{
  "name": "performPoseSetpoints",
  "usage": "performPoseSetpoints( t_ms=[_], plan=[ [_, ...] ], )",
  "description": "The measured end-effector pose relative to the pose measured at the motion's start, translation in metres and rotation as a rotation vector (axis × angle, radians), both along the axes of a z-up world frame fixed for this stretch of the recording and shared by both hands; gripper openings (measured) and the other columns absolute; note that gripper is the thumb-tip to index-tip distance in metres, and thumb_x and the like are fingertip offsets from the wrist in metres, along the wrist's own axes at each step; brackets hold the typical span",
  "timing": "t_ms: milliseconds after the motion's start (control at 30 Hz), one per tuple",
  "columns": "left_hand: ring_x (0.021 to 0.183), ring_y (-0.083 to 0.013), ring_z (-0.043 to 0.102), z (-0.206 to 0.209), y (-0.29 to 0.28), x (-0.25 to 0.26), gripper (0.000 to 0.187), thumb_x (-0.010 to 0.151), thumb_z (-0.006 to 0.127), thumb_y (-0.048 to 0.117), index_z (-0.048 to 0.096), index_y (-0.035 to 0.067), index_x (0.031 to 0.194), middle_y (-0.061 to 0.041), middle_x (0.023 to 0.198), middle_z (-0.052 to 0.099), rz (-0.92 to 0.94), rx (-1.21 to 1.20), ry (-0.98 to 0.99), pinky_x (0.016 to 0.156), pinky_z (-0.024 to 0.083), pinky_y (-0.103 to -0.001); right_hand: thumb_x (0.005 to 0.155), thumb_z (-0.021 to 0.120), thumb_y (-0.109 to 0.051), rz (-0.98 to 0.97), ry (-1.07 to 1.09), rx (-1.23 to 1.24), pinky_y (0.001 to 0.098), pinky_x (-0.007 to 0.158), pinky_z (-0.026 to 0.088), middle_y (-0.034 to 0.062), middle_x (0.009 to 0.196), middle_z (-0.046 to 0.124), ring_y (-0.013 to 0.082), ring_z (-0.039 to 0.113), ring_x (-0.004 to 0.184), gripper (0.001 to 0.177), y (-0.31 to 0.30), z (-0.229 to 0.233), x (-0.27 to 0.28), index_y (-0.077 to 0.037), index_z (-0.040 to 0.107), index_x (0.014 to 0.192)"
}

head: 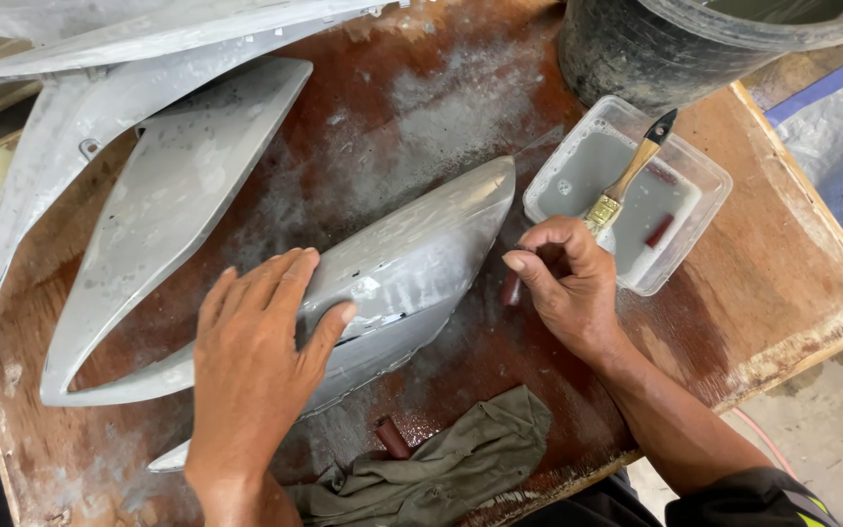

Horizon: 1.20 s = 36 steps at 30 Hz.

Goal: The person sands several grey plastic car parts on a wooden workbench using a sanding block and water. They repeatedly dip the sanding block into a container of water and rub it over the surfaces of the parts, which are arranged on the table.

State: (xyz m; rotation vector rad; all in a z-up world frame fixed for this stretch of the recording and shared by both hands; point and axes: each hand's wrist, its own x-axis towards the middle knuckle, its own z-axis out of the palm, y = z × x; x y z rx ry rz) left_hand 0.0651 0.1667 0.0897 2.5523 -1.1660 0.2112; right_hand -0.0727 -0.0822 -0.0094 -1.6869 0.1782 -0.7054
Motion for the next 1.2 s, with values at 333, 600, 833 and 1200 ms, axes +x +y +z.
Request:
performPoseSetpoints(
  t_ms=[333, 600, 833, 1200],
  plan=[
    [0.118, -0.0287, 0.063, 0.004, 0.027, 0.01, 0.083, 0.078, 0.072, 0.063, 0.06, 0.007, 0.138, -0.009, 0.137, 0.065, 0.072, 0.159, 0.187, 0.107, 0.041, -0.049, 0.097, 0.068, -0.003, -0.029, -0.031, 0.19, 0.019, 0.065, 0.056, 0.0053, 0.105, 0.062, 0.009, 0.061, 0.071, 0.019, 0.005, -0.015, -0.002, -0.009, 0.053, 0.106],
    [0.114, -0.0317, 0.062, 0.004, 0.022, 0.004, 0.075, 0.081, 0.075, 0.053, 0.063, 0.0, 0.132, -0.011, 0.13, 0.065, 0.023, 0.065, 0.152, 0.106, 0.04, -0.048, 0.095, 0.063, 0.012, 0.157, -0.031, 0.197, 0.0266, 0.088, 0.06, 0.0066, 0.11, 0.062, 0.0163, 0.07, 0.094, 0.036, 0.009, -0.01, -0.004, -0.006, 0.051, 0.123],
    [0.137, -0.0323, 0.047, -0.013, -0.004, -0.006, 0.056, 0.098, 0.055, 0.048, 0.058, 0.008, 0.137, -0.015, 0.148, 0.053, -0.113, 0.067, 0.056, 0.12, 0.027, -0.055, 0.09, 0.066, 0.012, 0.211, -0.07, 0.017, 0.0291, 0.089, 0.063, 0.0136, 0.12, 0.062, 0.019, 0.071, 0.094, 0.028, 0.013, -0.008, -0.006, -0.004, 0.056, 0.111],
    [0.077, -0.0154, 0.058, -0.014, -0.04, -0.047, 0.023, 0.093, 0.072, 0.012, 0.068, 0.004, 0.114, -0.004, 0.092, 0.062, -0.33, -0.343, 0.088, 0.08, 0.043, -0.032, 0.084, 0.072, 0.005, 0.195, -0.092, -0.123, 0.0323, 0.1, 0.057, 0.0156, 0.121, 0.062, 0.0222, 0.064, 0.114, 0.024, 0.019, -0.01, -0.022, -0.008, 0.058, 0.098]
  ],
)
